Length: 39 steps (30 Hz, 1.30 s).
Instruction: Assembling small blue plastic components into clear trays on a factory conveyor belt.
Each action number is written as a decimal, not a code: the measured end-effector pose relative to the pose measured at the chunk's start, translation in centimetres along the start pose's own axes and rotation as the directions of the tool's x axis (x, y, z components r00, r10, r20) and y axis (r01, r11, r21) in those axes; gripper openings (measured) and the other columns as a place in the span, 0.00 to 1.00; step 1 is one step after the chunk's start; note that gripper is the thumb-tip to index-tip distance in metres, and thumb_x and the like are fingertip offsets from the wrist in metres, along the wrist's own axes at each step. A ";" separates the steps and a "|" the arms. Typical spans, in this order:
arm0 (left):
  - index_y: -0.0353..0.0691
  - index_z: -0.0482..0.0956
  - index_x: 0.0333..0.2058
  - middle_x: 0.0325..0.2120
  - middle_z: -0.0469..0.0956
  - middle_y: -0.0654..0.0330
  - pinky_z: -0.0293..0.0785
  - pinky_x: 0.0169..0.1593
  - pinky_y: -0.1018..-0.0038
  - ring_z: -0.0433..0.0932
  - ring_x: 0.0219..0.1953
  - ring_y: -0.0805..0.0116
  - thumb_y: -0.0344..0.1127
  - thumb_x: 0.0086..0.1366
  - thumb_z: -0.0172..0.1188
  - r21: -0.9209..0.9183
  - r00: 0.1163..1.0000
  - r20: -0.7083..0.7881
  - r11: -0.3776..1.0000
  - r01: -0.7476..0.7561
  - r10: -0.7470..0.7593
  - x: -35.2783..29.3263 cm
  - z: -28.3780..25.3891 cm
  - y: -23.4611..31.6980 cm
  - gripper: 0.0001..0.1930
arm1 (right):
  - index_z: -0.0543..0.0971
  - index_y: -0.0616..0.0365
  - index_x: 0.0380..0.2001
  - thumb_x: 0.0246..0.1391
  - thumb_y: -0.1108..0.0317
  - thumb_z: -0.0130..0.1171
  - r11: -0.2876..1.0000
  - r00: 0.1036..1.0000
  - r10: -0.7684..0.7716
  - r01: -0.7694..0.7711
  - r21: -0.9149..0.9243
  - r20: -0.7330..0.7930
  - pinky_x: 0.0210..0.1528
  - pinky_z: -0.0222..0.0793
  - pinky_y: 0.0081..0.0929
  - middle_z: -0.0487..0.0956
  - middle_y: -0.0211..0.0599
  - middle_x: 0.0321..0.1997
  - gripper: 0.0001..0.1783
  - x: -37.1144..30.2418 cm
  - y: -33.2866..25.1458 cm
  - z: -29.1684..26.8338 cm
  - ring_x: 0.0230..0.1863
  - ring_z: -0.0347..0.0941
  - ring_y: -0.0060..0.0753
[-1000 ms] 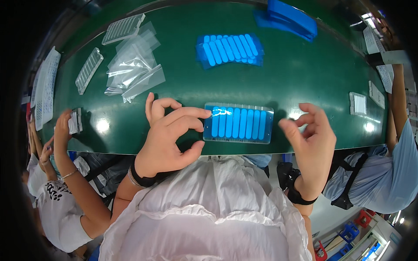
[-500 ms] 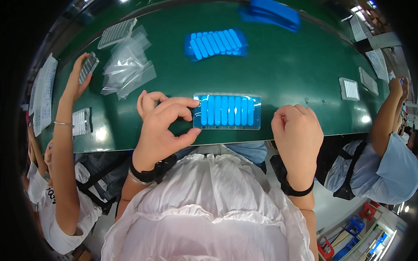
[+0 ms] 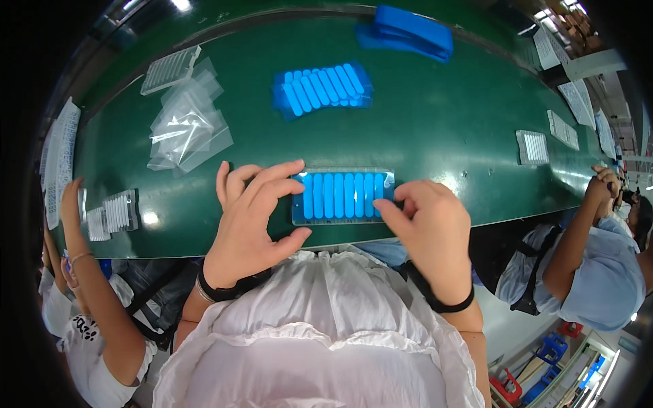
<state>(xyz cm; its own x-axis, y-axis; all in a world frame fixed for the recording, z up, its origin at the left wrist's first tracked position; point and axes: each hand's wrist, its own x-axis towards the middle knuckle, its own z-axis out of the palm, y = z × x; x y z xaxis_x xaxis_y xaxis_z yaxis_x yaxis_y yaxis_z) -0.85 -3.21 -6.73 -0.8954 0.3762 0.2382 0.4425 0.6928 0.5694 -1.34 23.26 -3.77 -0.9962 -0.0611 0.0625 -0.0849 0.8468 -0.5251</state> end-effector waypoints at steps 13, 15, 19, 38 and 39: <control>0.36 0.38 0.76 0.58 0.78 0.69 0.37 0.72 0.32 0.68 0.58 0.55 0.36 0.48 0.79 -0.210 0.992 -0.064 0.974 0.091 -0.107 -0.7 0.8 -1.5 0.65 | 0.81 0.64 0.30 0.54 0.60 0.72 0.893 0.976 -0.181 0.112 0.436 0.119 0.28 0.62 0.20 0.75 0.22 0.23 0.17 14.8 -2.6 -1.2 0.26 0.69 0.13; 0.36 0.38 0.75 0.59 0.78 0.67 0.36 0.73 0.34 0.68 0.61 0.54 0.37 0.48 0.79 -0.194 0.993 -0.057 0.977 0.090 -0.103 -0.7 0.7 -1.6 0.65 | 0.81 0.65 0.34 0.53 0.56 0.74 0.931 0.962 -0.168 0.084 0.357 0.214 0.29 0.66 0.22 0.78 0.25 0.25 0.21 16.4 -1.0 0.4 0.27 0.72 0.19; 0.38 0.44 0.75 0.59 0.78 0.67 0.35 0.73 0.37 0.68 0.61 0.53 0.39 0.48 0.79 -0.166 0.991 -0.034 0.978 0.123 -0.130 -1.0 0.4 -1.5 0.63 | 0.76 0.57 0.58 0.42 0.50 0.79 0.842 0.882 -0.463 0.468 -0.270 0.084 0.51 0.71 0.38 0.82 0.40 0.47 0.42 16.7 -1.3 2.2 0.50 0.77 0.42; 0.36 0.60 0.69 0.66 0.70 0.54 0.39 0.73 0.38 0.68 0.62 0.50 0.45 0.49 0.80 -0.204 0.976 -0.215 0.979 -0.016 -0.029 -1.1 0.5 -1.5 0.52 | 0.66 0.67 0.67 0.31 0.69 0.75 0.745 0.699 -0.644 0.666 0.046 0.311 0.56 0.74 0.44 0.77 0.49 0.60 0.53 7.1 -0.8 -2.0 0.57 0.74 0.51; 0.35 0.59 0.69 0.65 0.71 0.51 0.42 0.73 0.41 0.67 0.64 0.49 0.42 0.51 0.79 -0.244 0.960 -0.269 0.970 0.007 -0.075 -2.1 0.3 -2.1 0.51 | 0.67 0.59 0.69 0.36 0.71 0.72 0.793 0.768 -0.597 0.609 0.024 0.233 0.67 0.69 0.43 0.75 0.49 0.66 0.52 8.1 -0.2 -3.5 0.62 0.73 0.55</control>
<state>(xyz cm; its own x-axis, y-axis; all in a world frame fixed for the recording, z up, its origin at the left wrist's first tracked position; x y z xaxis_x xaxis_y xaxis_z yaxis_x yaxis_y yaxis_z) 0.09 -5.26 -8.66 -0.9060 0.1440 0.3979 0.4109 0.5244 0.7458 -9.27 24.46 -0.18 -0.7190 -0.6755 0.1635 -0.6745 0.6216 -0.3982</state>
